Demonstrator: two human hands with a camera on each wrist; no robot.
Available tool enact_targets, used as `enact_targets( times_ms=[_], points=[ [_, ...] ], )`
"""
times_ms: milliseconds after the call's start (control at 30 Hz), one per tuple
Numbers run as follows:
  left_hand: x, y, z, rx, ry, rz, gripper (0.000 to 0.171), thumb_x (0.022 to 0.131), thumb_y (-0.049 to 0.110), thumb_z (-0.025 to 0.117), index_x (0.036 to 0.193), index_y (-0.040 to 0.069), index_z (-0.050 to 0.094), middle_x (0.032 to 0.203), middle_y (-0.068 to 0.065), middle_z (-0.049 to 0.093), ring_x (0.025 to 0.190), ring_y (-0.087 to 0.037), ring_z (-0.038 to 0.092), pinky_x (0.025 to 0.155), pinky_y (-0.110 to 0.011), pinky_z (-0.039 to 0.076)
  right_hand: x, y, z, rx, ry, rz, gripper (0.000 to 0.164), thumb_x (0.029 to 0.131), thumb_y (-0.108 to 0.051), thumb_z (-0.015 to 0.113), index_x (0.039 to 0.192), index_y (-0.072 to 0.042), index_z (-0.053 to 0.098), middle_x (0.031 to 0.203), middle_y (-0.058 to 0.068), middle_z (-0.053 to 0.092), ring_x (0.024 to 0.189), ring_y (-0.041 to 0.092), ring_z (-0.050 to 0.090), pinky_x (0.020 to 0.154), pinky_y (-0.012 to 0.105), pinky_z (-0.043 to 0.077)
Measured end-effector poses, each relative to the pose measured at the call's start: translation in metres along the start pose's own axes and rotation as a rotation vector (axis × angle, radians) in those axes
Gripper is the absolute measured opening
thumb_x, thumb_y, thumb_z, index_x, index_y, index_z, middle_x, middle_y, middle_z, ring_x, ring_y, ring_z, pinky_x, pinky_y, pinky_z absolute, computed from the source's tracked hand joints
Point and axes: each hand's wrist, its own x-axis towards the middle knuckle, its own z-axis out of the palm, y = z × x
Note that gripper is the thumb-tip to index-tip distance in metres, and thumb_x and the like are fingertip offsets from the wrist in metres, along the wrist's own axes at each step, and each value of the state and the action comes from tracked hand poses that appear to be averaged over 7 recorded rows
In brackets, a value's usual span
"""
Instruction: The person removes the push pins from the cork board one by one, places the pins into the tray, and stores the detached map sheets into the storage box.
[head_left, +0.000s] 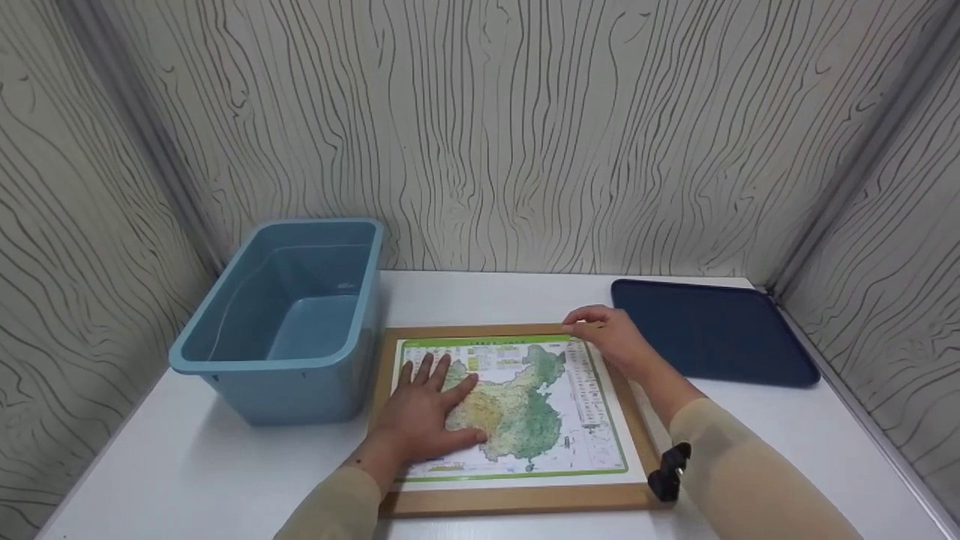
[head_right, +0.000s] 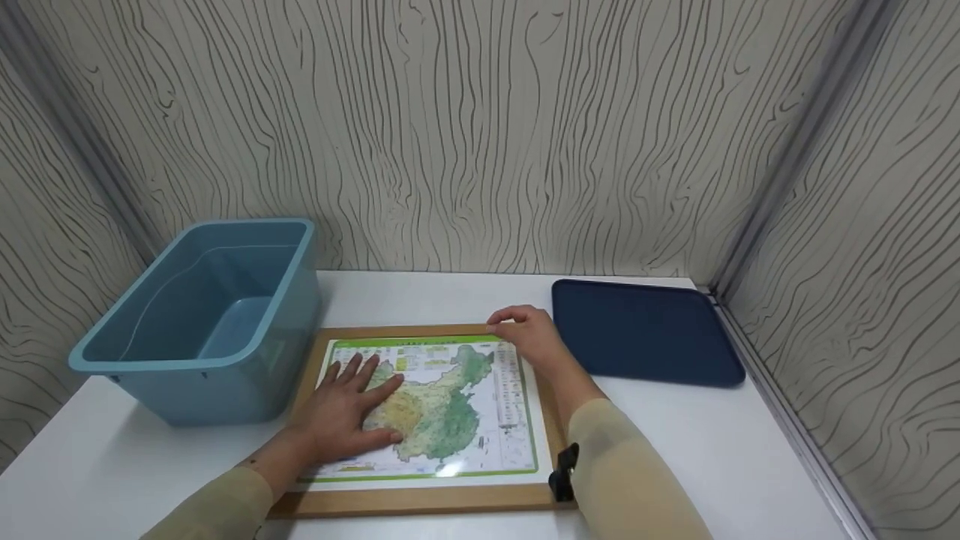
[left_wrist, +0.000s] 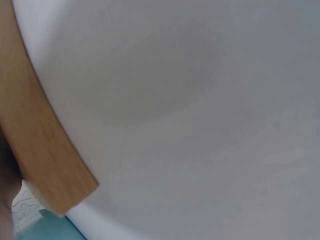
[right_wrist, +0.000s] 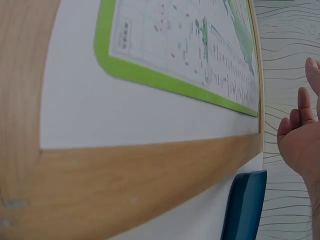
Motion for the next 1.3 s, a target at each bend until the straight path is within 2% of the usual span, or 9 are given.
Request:
enact_targets(
  times_ms=[233,433,733,967,1200,1300],
  points=[
    [0.0,0.0,0.001,-0.008,0.018,0.011,0.096,0.085,0.096,0.041,0.163,0.042,0.04,0.175,-0.011,0.024,0.162,-0.039,0.014,0.127,-0.064,0.01,-0.001,0.007,-0.02,-0.058,0.05,0.042,0.025,0.1,-0.028,0.077,0.116,-0.008,0.078,0.134,0.013,0.066,0.13,0.032,0.051,0.11,0.05,0.038],
    [0.0,-0.001,0.003,-0.011,0.021,0.006,0.096,0.084,0.096,0.04,0.163,0.042,0.041,0.175,-0.011,0.024,0.162,-0.039,0.014,0.127,-0.064,0.01,-0.002,0.01,-0.035,-0.078,0.075,0.053,0.025,0.1,-0.025,0.076,0.117,-0.007,0.077,0.135,0.016,0.067,0.133,0.034,0.053,0.113,0.052,0.038],
    [0.0,0.001,0.0,-0.005,0.001,0.002,0.096,0.084,0.096,0.038,0.164,0.043,0.039,0.176,-0.009,0.022,0.162,-0.039,0.011,0.127,-0.064,0.008,-0.005,0.017,-0.059,-0.118,0.089,0.032,0.034,0.1,-0.031,0.077,0.121,-0.004,0.076,0.129,0.012,0.07,0.122,0.026,0.06,0.104,0.039,0.047],
    [0.0,0.001,-0.001,0.004,0.005,0.004,0.097,0.084,0.097,0.037,0.164,0.042,0.039,0.175,-0.009,0.022,0.162,-0.038,0.011,0.127,-0.064,0.009,-0.009,0.024,-0.074,-0.147,0.108,0.044,0.034,0.101,-0.03,0.076,0.121,-0.003,0.076,0.124,0.011,0.073,0.117,0.021,0.06,0.103,0.039,0.045],
    [0.002,-0.001,0.001,0.006,0.011,0.005,0.097,0.084,0.098,0.037,0.164,0.043,0.039,0.175,-0.009,0.023,0.162,-0.039,0.013,0.127,-0.065,0.01,-0.015,0.034,-0.089,-0.165,0.107,0.052,0.037,0.102,-0.031,0.075,0.125,-0.002,0.074,0.126,0.01,0.073,0.112,0.013,0.062,0.096,0.029,0.049],
    [0.002,-0.002,0.002,-0.001,0.01,0.001,0.097,0.083,0.098,0.038,0.164,0.043,0.039,0.175,-0.01,0.023,0.162,-0.039,0.013,0.127,-0.064,0.011,-0.017,0.039,-0.096,-0.168,0.099,0.054,0.038,0.103,-0.031,0.074,0.126,-0.001,0.073,0.125,0.01,0.073,0.111,0.011,0.062,0.095,0.029,0.05]
  ],
)
